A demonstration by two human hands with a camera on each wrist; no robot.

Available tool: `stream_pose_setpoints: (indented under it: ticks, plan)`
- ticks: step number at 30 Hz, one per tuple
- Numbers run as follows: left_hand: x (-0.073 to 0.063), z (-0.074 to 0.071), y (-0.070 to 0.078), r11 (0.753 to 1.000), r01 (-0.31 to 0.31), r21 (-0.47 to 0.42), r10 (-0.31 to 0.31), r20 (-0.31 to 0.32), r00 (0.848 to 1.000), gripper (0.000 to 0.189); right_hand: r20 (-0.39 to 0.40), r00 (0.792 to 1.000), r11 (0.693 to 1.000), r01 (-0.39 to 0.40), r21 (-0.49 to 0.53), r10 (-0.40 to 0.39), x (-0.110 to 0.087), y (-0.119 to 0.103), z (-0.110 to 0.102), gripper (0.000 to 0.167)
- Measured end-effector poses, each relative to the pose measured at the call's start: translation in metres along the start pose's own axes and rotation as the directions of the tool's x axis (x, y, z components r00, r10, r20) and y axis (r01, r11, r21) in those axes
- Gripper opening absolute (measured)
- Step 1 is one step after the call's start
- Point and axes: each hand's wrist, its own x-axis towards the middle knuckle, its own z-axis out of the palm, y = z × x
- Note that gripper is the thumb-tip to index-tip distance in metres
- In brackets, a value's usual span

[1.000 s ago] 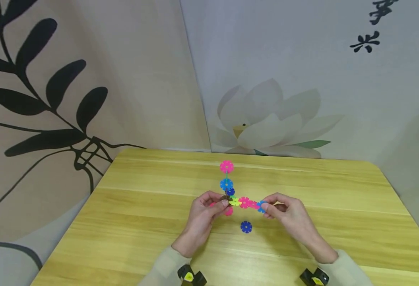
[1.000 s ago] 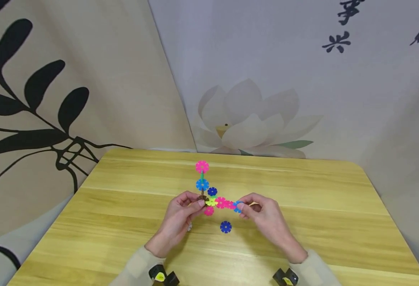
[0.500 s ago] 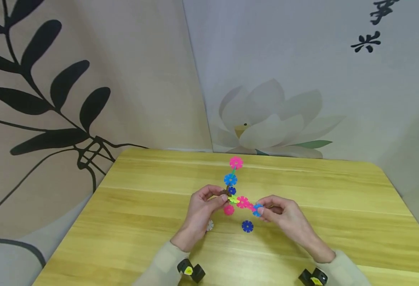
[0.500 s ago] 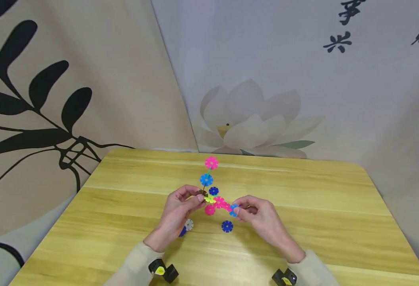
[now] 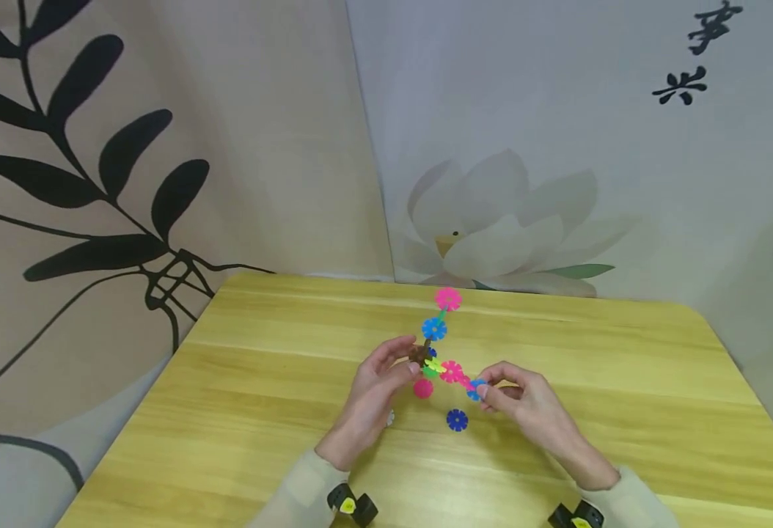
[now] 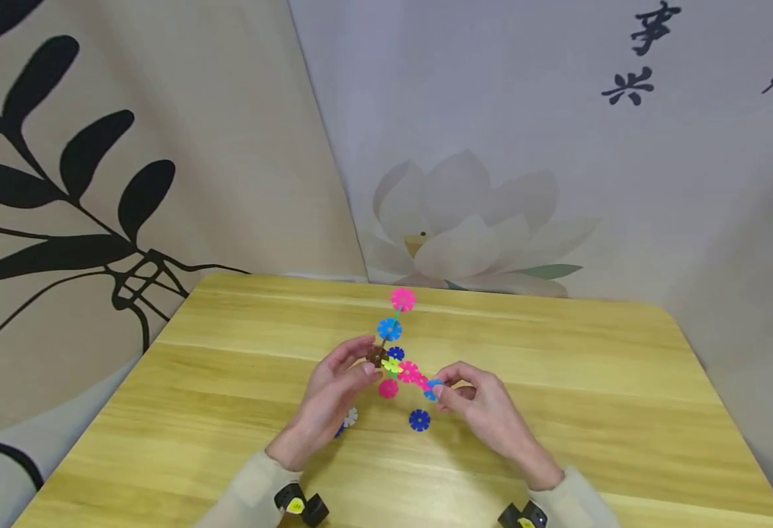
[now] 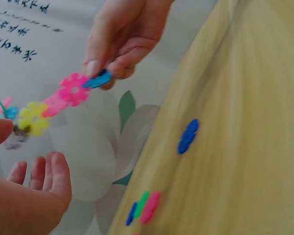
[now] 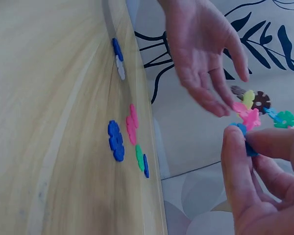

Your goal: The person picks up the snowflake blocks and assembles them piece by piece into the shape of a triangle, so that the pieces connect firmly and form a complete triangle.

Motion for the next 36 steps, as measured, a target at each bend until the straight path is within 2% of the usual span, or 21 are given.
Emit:
stream_pose_setpoints:
  ticks: [4, 8, 11, 15, 19, 22, 28, 32, 36]
  plan:
    - [-0.004, 0.004, -0.009, 1.0, 0.028, -0.015, -0.027, 0.031, 0.999, 0.056, 0.005, 1.0, 0.998, -0.017, 0.068, 0.017, 0.001, 0.001, 0.004, 0.016]
    - [-0.007, 0.012, -0.014, 0.998, 0.056, 0.01, -0.057, 0.049, 0.997, 0.052, 0.003, 1.0, 0.993, -0.016, 0.115, 0.016, 0.003, -0.002, 0.008, 0.019]
    - [-0.009, 0.019, -0.017, 0.995, 0.1, -0.019, -0.098, 0.079, 0.992, 0.055, -0.002, 1.0, 0.993, -0.018, 0.115, 0.018, 0.005, -0.004, 0.009, 0.019]
    - [-0.008, 0.026, -0.019, 0.979, 0.152, -0.14, -0.134, 0.128, 0.983, 0.067, 0.005, 1.0, 0.996, -0.005, 0.092, 0.004, 0.007, -0.007, 0.01, 0.02]
    - [-0.004, 0.03, -0.021, 0.951, 0.175, -0.256, -0.142, 0.144, 0.979, 0.064, 0.018, 1.0, 0.996, 0.023, 0.086, -0.025, 0.008, -0.009, 0.011, 0.023]
    - [-0.003, 0.03, -0.021, 0.937, 0.191, -0.291, -0.168, 0.104, 0.98, 0.052, 0.0, 1.0, 0.998, 0.031, 0.061, -0.031, 0.009, -0.01, 0.012, 0.024]
    - [-0.002, 0.032, -0.019, 0.931, 0.209, -0.3, -0.211, 0.027, 0.977, 0.035, -0.045, 0.999, 1.0, 0.016, -0.009, -0.016, 0.01, -0.011, 0.014, 0.024]
    - [-0.001, 0.03, -0.016, 0.937, 0.185, -0.296, -0.197, -0.01, 0.98, 0.031, -0.045, 0.998, 0.998, 0.05, -0.032, -0.051, 0.013, -0.008, 0.01, 0.026]
    - [-0.002, 0.021, -0.013, 0.947, 0.157, -0.282, -0.172, -0.026, 0.985, 0.032, -0.002, 0.997, 0.986, 0.074, -0.15, -0.075, 0.015, -0.002, 0.001, 0.028]
